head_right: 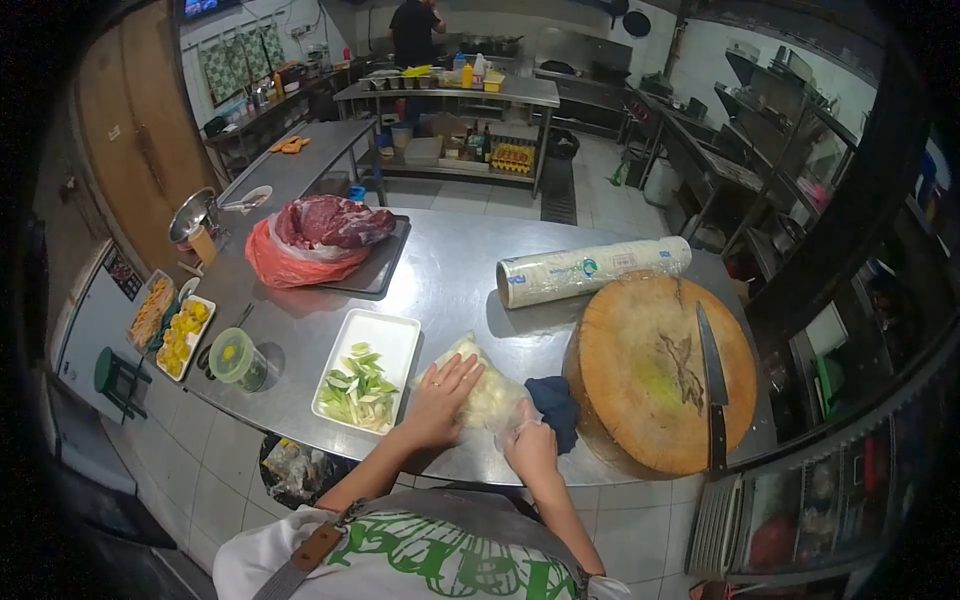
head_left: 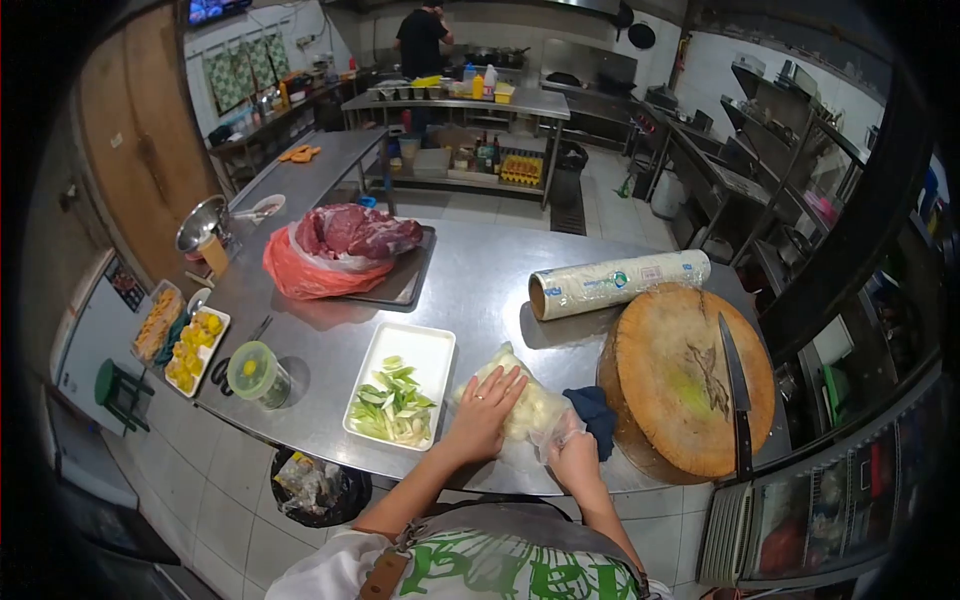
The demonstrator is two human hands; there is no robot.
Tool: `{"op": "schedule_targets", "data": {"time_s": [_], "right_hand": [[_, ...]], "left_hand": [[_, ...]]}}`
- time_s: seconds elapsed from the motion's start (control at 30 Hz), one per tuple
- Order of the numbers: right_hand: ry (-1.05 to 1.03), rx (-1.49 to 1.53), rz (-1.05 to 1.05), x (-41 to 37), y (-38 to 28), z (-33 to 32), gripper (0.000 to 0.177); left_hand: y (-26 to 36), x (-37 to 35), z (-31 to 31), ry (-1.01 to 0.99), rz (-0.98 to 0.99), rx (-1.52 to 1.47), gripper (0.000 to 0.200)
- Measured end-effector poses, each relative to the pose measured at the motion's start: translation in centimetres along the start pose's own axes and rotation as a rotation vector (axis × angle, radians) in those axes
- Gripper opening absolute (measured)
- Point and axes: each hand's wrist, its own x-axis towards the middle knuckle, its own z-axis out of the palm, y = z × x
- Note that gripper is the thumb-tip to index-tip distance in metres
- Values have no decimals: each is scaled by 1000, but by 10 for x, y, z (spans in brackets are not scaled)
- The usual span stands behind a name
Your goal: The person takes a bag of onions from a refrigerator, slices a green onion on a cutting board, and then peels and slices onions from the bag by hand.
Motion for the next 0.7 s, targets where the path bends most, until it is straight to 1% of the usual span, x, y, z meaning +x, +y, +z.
{"op": "schedule_targets", "data": {"time_s": [0.03, 0.07, 0.13, 0.17, 0.23, 0.37, 0.43, 0.47, 0.53, 0.67, 0.7], "right_hand": [[85, 48, 25, -3, 2, 1, 46], [87, 44, 28, -5, 4, 0, 46], [199, 129, 59, -5, 6, 0, 45], [199, 129, 57, -4, 3, -1, 45], [315, 153, 75, -3, -6, -3, 38], [252, 71, 88, 5, 8, 3, 33], [230, 21, 13, 6, 13, 3, 26], [232, 20, 11, 5, 13, 4, 26], [264, 120, -25, 0, 13, 6, 23], [273, 203, 8, -11, 9, 3, 24], [277, 267, -23, -13, 11, 2, 21]], "left_hand": [[1, 0, 0, 12, -13, -4, 83], [2, 1, 0, 27, -26, -4, 84], [1, 1, 2, 28, -26, -4, 84], [1, 1, 3, 26, -29, -1, 84], [1, 1, 3, 31, -27, -3, 84], [2, 0, 4, 39, -29, -3, 85], [2, 0, 4, 37, -33, -9, 85], [2, 0, 4, 38, -40, -14, 85], [2, 0, 5, 44, -43, -15, 86], [2, 0, 7, 73, -45, -42, 86], [2, 1, 6, 72, -34, -48, 86]]}}
